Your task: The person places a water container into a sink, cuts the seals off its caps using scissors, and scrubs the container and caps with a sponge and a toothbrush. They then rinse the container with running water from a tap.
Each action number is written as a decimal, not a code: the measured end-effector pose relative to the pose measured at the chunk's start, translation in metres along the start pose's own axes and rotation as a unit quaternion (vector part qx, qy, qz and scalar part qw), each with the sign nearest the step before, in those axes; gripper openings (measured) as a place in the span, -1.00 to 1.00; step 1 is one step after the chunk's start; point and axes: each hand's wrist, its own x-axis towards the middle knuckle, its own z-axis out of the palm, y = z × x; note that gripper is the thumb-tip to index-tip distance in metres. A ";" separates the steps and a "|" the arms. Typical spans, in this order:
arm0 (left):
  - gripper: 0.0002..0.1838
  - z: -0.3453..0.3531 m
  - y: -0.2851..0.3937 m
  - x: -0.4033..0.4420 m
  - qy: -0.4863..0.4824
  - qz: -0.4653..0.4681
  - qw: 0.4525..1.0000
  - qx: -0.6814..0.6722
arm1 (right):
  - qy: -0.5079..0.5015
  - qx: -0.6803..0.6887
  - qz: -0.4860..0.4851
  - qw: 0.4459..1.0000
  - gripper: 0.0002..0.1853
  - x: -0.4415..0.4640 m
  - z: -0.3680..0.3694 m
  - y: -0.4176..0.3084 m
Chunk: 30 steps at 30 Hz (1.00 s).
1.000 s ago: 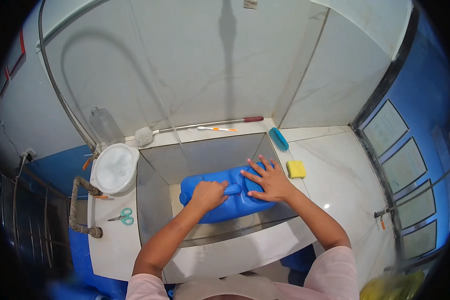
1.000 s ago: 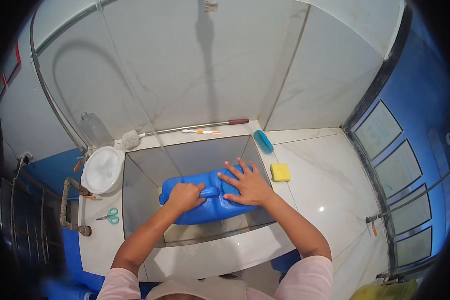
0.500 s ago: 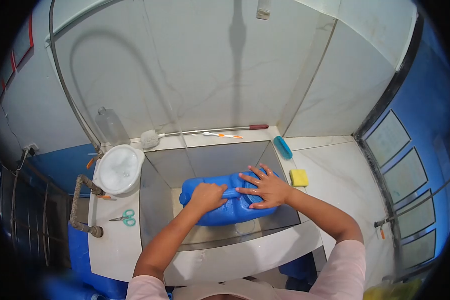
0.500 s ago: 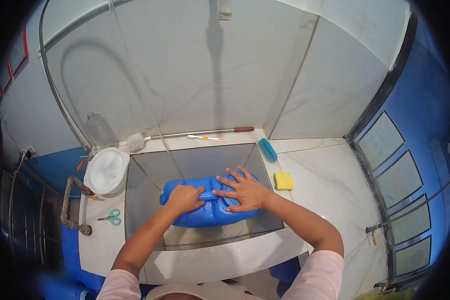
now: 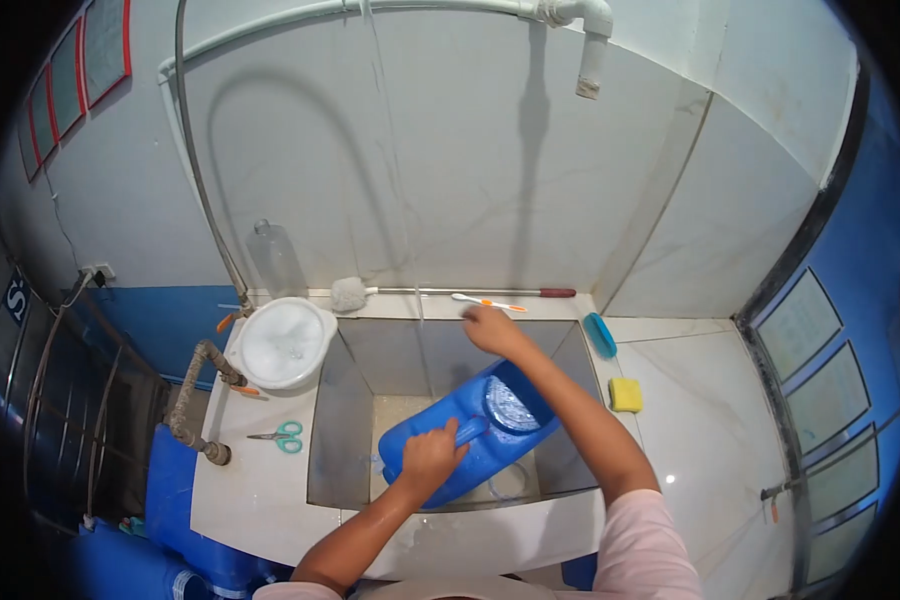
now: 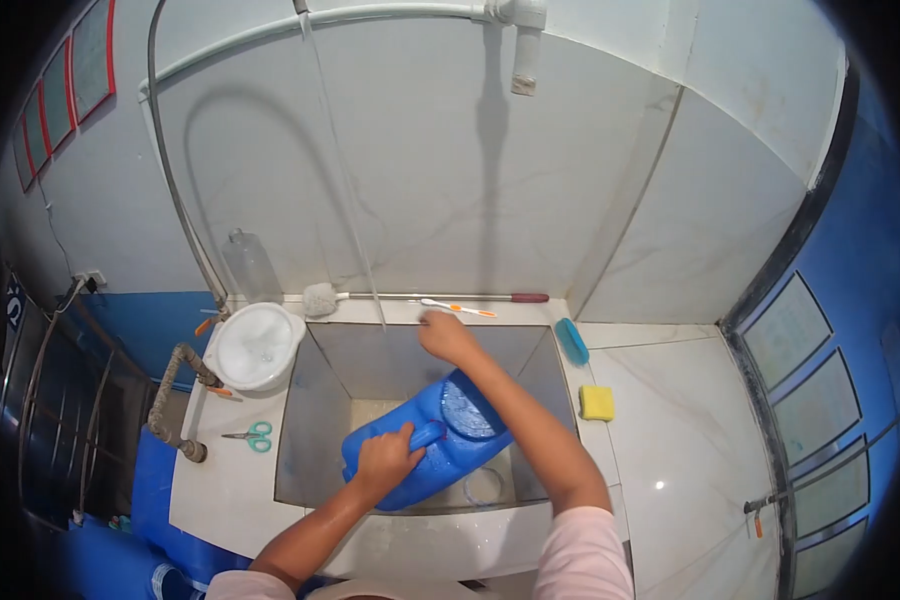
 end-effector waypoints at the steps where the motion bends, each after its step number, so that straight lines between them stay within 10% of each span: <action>1: -0.62 0.002 -0.008 -0.003 0.003 -0.004 1.000 0.004 | -0.058 0.131 0.049 0.988 -0.72 0.028 0.004 -0.023; 3: -0.61 0.008 -0.026 -0.007 0.096 -0.085 0.991 -0.045 | -0.098 0.348 0.129 0.924 -0.81 0.068 0.026 -0.053; 10: -0.56 0.018 -0.122 -0.009 0.166 -0.257 0.935 -0.177 | -0.164 0.284 0.181 0.927 -0.86 0.111 0.041 -0.044; 20: -0.55 -0.005 -0.153 0.090 0.057 -0.067 0.990 -0.114 | -0.221 0.307 0.238 0.894 -0.82 0.102 0.024 -0.053; 28: -0.57 0.010 -0.130 0.151 0.254 0.205 0.945 -0.021 | -0.208 0.250 0.216 0.921 -0.78 0.099 0.025 -0.058; 30: -0.55 -0.007 -0.124 0.148 0.141 0.157 0.977 -0.023 | -0.190 0.249 0.207 0.927 -0.77 0.102 0.031 -0.055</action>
